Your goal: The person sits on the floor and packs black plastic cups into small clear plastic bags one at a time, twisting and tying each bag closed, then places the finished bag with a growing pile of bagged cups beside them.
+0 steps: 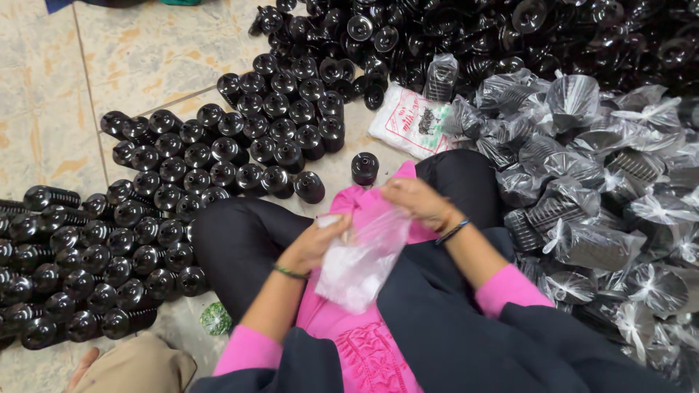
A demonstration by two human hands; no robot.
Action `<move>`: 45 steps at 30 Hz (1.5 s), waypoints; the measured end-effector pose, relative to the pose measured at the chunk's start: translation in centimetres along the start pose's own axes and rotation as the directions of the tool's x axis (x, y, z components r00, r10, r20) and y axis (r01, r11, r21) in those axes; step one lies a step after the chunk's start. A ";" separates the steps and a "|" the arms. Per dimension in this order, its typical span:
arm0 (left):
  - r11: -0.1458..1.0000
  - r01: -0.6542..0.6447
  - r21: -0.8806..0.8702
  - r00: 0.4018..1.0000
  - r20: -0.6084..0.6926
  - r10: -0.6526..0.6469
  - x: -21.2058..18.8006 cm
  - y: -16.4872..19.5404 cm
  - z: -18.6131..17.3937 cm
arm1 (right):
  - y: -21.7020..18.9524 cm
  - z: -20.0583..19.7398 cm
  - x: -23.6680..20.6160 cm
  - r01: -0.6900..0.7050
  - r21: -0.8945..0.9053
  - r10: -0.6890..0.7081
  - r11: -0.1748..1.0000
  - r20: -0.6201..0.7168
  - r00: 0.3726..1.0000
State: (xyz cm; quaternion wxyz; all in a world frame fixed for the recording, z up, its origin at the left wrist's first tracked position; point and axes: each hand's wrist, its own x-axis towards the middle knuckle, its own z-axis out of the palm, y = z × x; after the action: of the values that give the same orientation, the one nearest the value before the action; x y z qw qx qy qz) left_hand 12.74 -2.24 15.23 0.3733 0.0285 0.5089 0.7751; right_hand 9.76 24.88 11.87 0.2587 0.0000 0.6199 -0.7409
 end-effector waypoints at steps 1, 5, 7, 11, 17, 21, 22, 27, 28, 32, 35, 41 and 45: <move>0.991 0.082 0.111 0.996 0.018 -0.084 -0.8 0.0 -0.7 | -0.5 -0.6 -0.9 -0.035 -0.046 0.041 0.998 0.124 0.991; 0.928 0.132 0.349 0.977 0.112 -0.181 -2.1 -0.2 -2.9 | -2.2 -1.4 -3.9 -0.126 -0.213 0.199 0.969 0.369 0.908; 0.923 0.233 0.307 0.968 0.018 -0.250 -1.7 -0.3 -3.7 | -2.6 -1.5 -3.9 -0.170 -0.266 0.266 0.949 0.387 0.883; 0.948 0.304 -0.093 0.944 -0.107 -0.314 3.0 -0.1 -6.2 | -2.7 -3.1 0.4 -0.129 -0.313 0.236 0.941 0.330 0.914; 0.601 0.002 0.799 0.943 -0.202 0.265 14.6 -2.1 -8.4 | -0.6 -1.6 11.2 -0.098 -0.767 -0.369 0.634 -0.412 0.833; 0.073 0.248 0.966 0.954 -0.256 0.157 16.3 -4.1 -8.0 | -0.2 -0.8 13.6 -0.127 -0.745 -0.354 0.655 -0.451 0.819; 0.168 0.372 0.913 0.914 -0.392 0.104 16.4 -4.8 -7.8 | -0.4 -0.8 14.0 -0.116 -0.835 -0.356 0.538 -0.349 0.867; 0.407 0.517 0.753 0.790 -0.603 0.111 16.7 -6.3 -6.2 | -0.5 -0.6 15.1 -0.263 -0.907 -0.070 0.330 -0.301 0.951; 0.451 0.509 0.733 0.775 -0.618 0.130 16.8 -6.5 -6.1 | -0.3 -0.6 15.2 -0.247 -0.893 -0.052 0.377 -0.287 0.957; 0.665 0.374 0.646 0.726 -0.650 0.224 17.4 -7.1 -6.3 | 0.9 -1.1 15.3 -0.243 -0.836 0.017 0.491 -0.270 0.963; 0.913 0.065 0.402 0.734 -0.639 0.229 18.3 -6.8 -7.1 | 1.5 -1.5 14.8 -0.094 -0.797 -0.177 0.597 -0.245 0.953; 0.917 -0.396 -0.055 0.808 -0.495 0.319 18.5 -4.0 -7.9 | 0.4 -1.2 12.1 0.092 -0.302 -0.186 0.949 -0.299 0.936; 0.879 -0.422 -0.223 0.906 -0.064 0.419 15.1 -1.3 -7.4 | -0.6 0.1 8.4 0.105 0.008 -0.102 0.994 -0.191 0.976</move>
State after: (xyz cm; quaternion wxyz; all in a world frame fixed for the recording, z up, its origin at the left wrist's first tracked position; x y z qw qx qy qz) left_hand -0.55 1.48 5.51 0.1935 0.0889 0.3991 0.8918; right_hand 2.29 21.61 9.80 0.1593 0.0409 0.6343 -0.7554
